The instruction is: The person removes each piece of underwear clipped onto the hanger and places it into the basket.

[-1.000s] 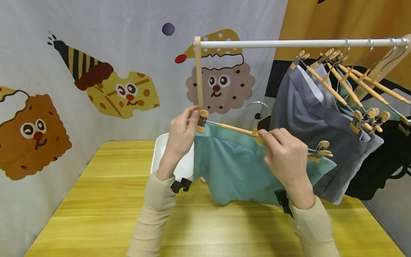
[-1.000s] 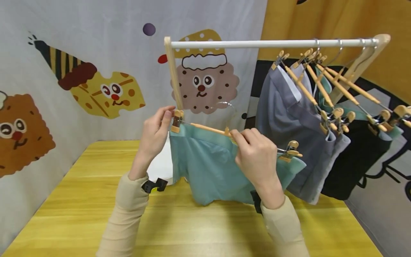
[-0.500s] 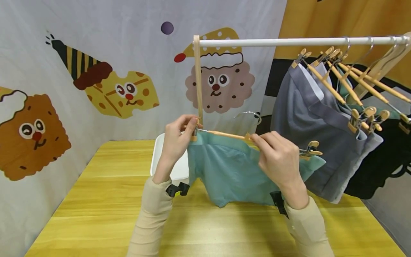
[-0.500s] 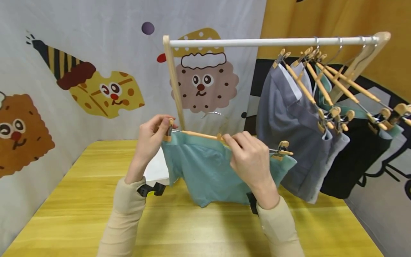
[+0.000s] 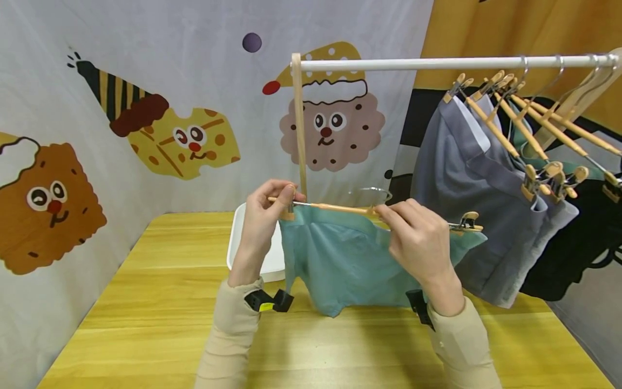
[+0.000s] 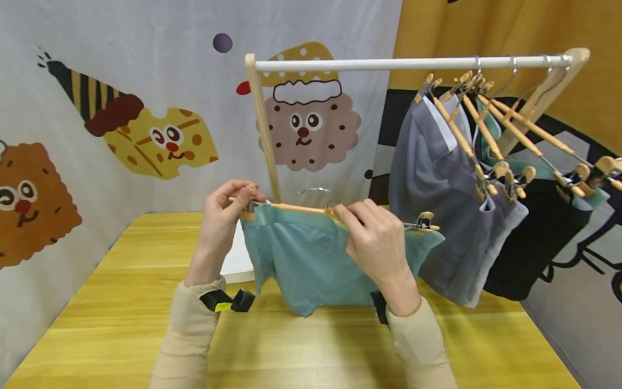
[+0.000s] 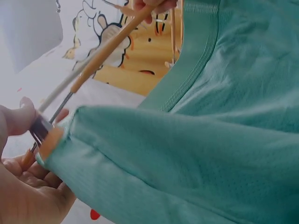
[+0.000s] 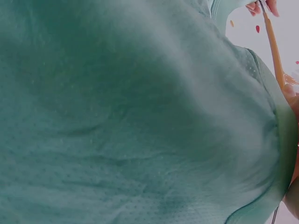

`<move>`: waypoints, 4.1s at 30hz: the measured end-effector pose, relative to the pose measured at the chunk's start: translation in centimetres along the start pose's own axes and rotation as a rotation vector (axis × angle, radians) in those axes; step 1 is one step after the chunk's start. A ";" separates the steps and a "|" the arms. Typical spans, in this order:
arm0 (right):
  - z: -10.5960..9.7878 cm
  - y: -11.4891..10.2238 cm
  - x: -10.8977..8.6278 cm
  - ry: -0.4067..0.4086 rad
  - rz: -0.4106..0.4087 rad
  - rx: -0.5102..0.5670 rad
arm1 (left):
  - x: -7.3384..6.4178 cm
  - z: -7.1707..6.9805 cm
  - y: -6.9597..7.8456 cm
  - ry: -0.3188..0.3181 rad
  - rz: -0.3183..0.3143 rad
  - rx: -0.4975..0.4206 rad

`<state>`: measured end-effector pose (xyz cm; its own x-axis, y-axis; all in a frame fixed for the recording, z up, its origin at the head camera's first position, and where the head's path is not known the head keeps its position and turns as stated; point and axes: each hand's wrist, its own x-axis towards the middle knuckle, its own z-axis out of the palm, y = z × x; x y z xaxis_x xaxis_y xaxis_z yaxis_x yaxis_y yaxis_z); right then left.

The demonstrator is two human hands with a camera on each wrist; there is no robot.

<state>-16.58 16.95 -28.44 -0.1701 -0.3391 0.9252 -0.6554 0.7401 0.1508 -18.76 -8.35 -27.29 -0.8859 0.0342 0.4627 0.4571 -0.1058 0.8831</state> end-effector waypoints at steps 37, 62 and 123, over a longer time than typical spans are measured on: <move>-0.2 -0.7 0.4 -0.019 0.040 0.071 | -1.4 0.8 1.2 0.196 0.105 -0.073; 0.1 -0.9 0.3 -0.045 0.023 0.081 | -1.5 0.1 1.2 0.171 0.050 0.005; -4.5 1.4 -0.3 -0.387 0.302 0.020 | -3.1 2.2 -3.3 0.211 0.710 1.063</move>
<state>-14.14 20.75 -26.95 -0.6132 -0.3046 0.7288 -0.5480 0.8286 -0.1147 -17.33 -5.96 -31.52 -0.3758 0.1295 0.9176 0.5820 0.8035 0.1250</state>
